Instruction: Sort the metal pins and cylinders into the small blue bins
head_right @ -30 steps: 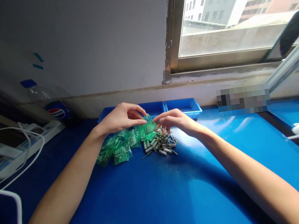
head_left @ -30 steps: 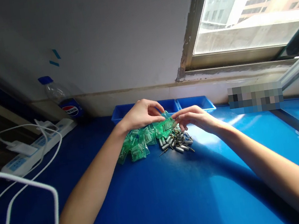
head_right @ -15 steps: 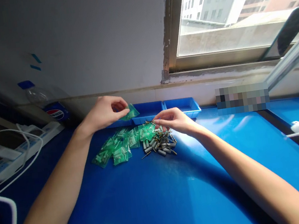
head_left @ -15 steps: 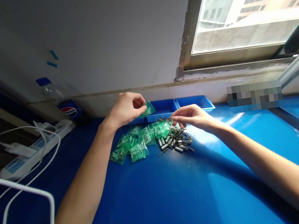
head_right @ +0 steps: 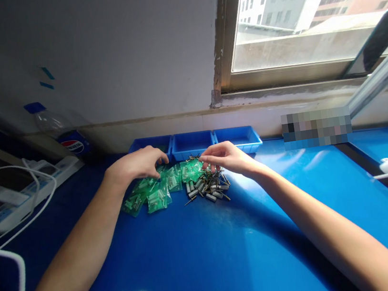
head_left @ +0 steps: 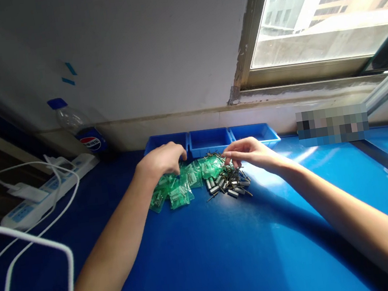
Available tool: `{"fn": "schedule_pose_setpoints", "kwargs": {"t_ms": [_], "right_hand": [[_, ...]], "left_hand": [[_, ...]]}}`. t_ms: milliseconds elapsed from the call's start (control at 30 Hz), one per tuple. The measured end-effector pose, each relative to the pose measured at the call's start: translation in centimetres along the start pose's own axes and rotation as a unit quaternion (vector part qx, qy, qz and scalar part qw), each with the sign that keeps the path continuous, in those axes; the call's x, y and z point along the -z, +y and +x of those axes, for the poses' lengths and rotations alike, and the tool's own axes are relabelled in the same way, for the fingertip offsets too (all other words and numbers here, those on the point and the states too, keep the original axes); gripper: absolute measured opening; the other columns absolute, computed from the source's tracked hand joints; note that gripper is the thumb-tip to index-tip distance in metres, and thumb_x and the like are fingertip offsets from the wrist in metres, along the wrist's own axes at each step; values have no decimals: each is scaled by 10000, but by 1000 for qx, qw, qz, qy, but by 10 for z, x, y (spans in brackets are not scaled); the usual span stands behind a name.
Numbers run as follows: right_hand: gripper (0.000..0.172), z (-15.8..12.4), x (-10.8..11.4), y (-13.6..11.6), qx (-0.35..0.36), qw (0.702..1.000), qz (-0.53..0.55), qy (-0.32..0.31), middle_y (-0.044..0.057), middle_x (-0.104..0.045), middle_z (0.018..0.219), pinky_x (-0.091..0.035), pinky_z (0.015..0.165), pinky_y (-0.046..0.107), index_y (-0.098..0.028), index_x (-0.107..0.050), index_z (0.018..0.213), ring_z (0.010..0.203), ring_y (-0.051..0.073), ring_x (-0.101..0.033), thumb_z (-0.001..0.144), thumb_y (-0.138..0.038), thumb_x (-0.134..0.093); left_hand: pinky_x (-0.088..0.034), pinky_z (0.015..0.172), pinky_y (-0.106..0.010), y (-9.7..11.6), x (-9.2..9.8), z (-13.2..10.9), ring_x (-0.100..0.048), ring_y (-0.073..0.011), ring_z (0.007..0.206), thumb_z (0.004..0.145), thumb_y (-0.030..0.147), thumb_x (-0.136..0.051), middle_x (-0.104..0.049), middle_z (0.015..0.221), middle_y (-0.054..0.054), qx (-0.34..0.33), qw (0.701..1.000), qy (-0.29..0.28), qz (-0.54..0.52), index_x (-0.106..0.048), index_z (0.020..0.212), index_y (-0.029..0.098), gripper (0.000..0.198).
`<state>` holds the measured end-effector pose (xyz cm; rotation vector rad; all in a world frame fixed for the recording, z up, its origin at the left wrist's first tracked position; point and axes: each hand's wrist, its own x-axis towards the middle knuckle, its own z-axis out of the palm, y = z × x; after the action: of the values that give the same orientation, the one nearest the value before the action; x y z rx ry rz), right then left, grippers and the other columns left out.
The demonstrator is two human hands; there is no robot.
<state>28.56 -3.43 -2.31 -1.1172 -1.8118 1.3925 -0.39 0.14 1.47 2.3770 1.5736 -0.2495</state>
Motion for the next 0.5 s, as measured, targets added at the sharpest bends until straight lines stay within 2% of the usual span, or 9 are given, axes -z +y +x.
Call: {"fn": "schedule_pose_setpoints", "kwargs": {"t_ms": [100, 333, 500], "right_hand": [[425, 0, 0, 0, -5, 1000, -4, -5, 81, -785, 905, -481, 612, 297, -180, -794, 933, 694, 168, -652, 845, -594, -765], [418, -1, -1, -4, -3, 1000, -11, -10, 79, -785, 906, -499, 632, 304, -185, -791, 925, 711, 177, -662, 851, -594, -753], [414, -1, 0, -2, -3, 1000, -24, -12, 82, -788, 919, -509, 634, 305, -192, -790, 931, 718, 180, -664, 863, -598, -743]], "left_hand": [[-568, 798, -309, 8, -6, 3, -736, -321, 1008, 552, 112, -852, -747, 1241, -152, 30, 999, -19, 36, -757, 1252, 245, 719], [-560, 761, -314, 17, -6, -1, -746, -305, 931, 621, 28, -717, -783, 1097, -140, 18, 998, 12, 60, -799, 1114, 221, 536], [-551, 806, -339, 19, 4, -9, -744, -311, 931, 709, 63, -652, -789, 1058, -134, -12, 995, 80, 56, -806, 1078, 216, 428]]}}
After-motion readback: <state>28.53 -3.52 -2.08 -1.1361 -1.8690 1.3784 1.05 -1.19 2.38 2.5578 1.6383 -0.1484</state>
